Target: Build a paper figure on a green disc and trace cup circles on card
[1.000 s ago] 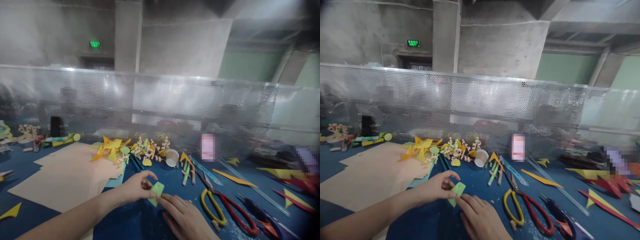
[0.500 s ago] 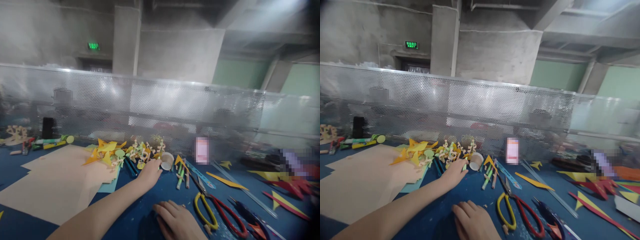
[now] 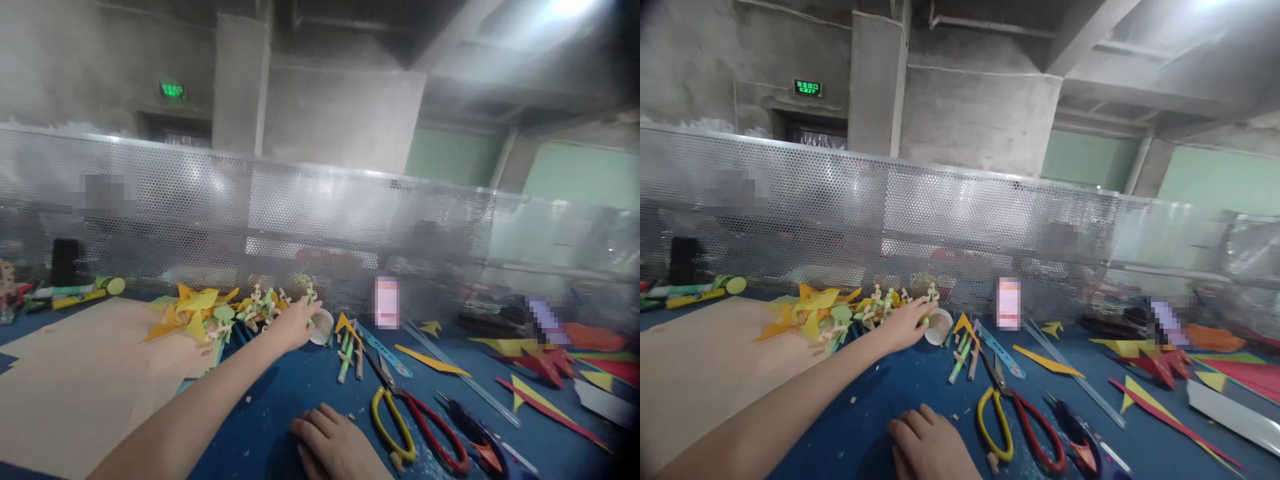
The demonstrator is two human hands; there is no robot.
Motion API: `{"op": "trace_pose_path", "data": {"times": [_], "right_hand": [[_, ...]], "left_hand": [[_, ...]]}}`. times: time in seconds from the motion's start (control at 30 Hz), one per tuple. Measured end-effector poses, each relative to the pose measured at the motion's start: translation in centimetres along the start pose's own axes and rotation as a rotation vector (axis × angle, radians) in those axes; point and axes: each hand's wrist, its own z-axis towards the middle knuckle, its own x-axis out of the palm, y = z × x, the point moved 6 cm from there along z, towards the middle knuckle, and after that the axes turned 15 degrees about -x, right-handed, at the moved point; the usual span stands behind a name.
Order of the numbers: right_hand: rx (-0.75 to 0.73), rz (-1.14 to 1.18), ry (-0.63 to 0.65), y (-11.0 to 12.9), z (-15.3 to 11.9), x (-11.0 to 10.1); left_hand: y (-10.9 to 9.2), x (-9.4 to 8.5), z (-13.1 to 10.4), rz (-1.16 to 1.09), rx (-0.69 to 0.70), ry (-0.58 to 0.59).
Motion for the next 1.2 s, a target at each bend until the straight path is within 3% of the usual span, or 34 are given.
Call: {"op": "trace_pose_path", "data": {"times": [0.13, 0.27, 0.37, 0.47, 0.67, 1.0, 1.1, 1.2], "right_hand": [[0.003, 0.035, 0.004, 0.1, 0.1, -0.1], [-0.016, 0.020, -0.018, 0.3, 0.2, -0.2], [-0.018, 0.008, -0.031, 0.3, 0.2, 0.0], [-0.025, 0.006, -0.032, 0.3, 0.2, 0.2], [-0.017, 0.024, -0.027, 0.2, 0.0, 0.2], [-0.003, 0.047, -0.015, 0.0, 0.0, 0.2], [0.005, 0.064, -0.014, -0.1, 0.2, 0.3], [0.014, 0.076, -0.020, -0.1, 0.2, 0.3]], "left_hand": [[3.4, -4.8, 0.0, 0.017, -0.032, -0.120], [10.2, -9.1, -0.4, 0.088, -0.193, -0.186], [15.0, -9.9, -1.3, 0.142, -0.260, -0.116], [18.0, -9.1, -2.1, 0.151, -0.310, -0.041], [19.4, -7.1, -2.2, 0.063, -0.420, 0.042], [22.6, -5.6, -1.7, -0.215, -0.755, 0.000], [22.6, -5.4, -1.9, -0.186, -0.769, 0.005], [21.9, -5.6, -2.0, -0.076, -0.691, 0.039]]}}
